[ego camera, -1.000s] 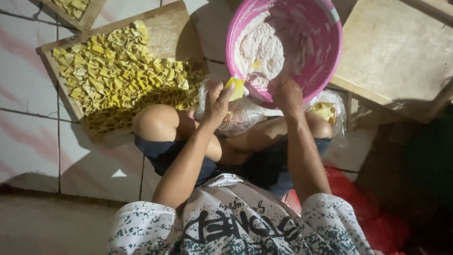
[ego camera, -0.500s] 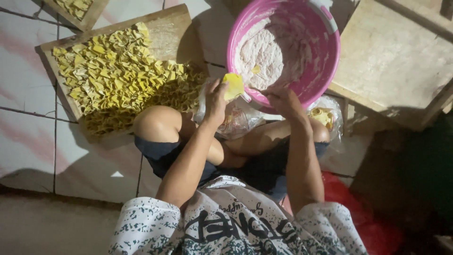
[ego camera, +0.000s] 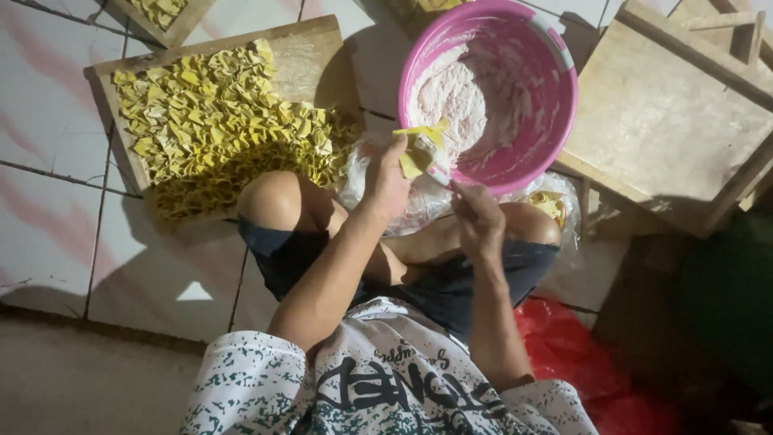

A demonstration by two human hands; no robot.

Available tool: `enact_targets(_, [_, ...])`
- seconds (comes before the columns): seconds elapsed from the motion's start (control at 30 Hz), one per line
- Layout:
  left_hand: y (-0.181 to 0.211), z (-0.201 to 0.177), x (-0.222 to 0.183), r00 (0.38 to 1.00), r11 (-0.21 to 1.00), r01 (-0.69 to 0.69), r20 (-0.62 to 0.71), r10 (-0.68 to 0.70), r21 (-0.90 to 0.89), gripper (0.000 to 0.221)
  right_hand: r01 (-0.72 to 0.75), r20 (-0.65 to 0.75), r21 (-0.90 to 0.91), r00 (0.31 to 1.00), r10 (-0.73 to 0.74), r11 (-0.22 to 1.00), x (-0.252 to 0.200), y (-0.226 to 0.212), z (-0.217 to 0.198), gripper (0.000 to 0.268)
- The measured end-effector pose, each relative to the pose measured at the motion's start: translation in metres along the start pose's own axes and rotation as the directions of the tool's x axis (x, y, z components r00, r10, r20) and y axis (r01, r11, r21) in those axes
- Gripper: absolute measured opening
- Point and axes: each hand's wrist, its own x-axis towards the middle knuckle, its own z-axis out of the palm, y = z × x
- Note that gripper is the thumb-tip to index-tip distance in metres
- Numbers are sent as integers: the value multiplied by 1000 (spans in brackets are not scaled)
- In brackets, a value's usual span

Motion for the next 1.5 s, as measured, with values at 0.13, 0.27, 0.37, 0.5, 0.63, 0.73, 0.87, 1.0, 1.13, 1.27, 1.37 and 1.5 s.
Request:
enact_targets(0.13, [2,16,-11,997,996,22,-76,-29,-86,53,41,-4,-129,999,-41,991,-22,52,0,33])
enact_targets(0.27, [1,1,-1,985,983,-125,-139,105,-138,49,-53,28,-122,998,57,991,-8,-22,-10,35])
enact_targets(0.37, [15,13,-21,947,948,-305,-78,312,87,37,-172,37,-92,984,176,981,0,-55,-16,36])
enact_targets(0.5, [2,7,-41,923,697,-374,168,347,612,52,-218,158,-84,961,229,972,7,-56,-2,33])
enact_targets(0.63, [16,20,-47,942,779,-308,58,331,546,51,-203,180,-174,955,234,964,8,-44,-4,25])
enact_targets(0.73, [19,22,-41,956,922,-237,-93,277,308,43,-275,171,-277,929,329,921,23,-84,-9,27])
enact_targets(0.87, [39,5,-18,958,956,-226,-136,253,190,50,-294,103,-582,898,427,758,37,-48,-32,25])
enact_targets(1.0, [28,-11,4,969,973,-184,-141,203,140,38,-141,162,-731,914,371,667,50,41,-27,28])
enact_targets(1.13, [11,-25,19,971,987,-131,-189,147,98,32,-124,196,-762,892,408,636,69,81,6,22])
enact_targets(1.27, [13,-28,25,972,986,-123,-189,142,110,30,-10,314,-754,873,374,657,76,109,9,26])
enact_targets(1.37, [19,-24,25,966,981,-143,-200,167,129,32,-139,324,-602,858,400,787,81,72,-9,23])
enact_targets(1.5, [11,-25,34,961,980,-152,-211,177,132,36,-256,237,-502,878,416,826,69,-9,-34,27])
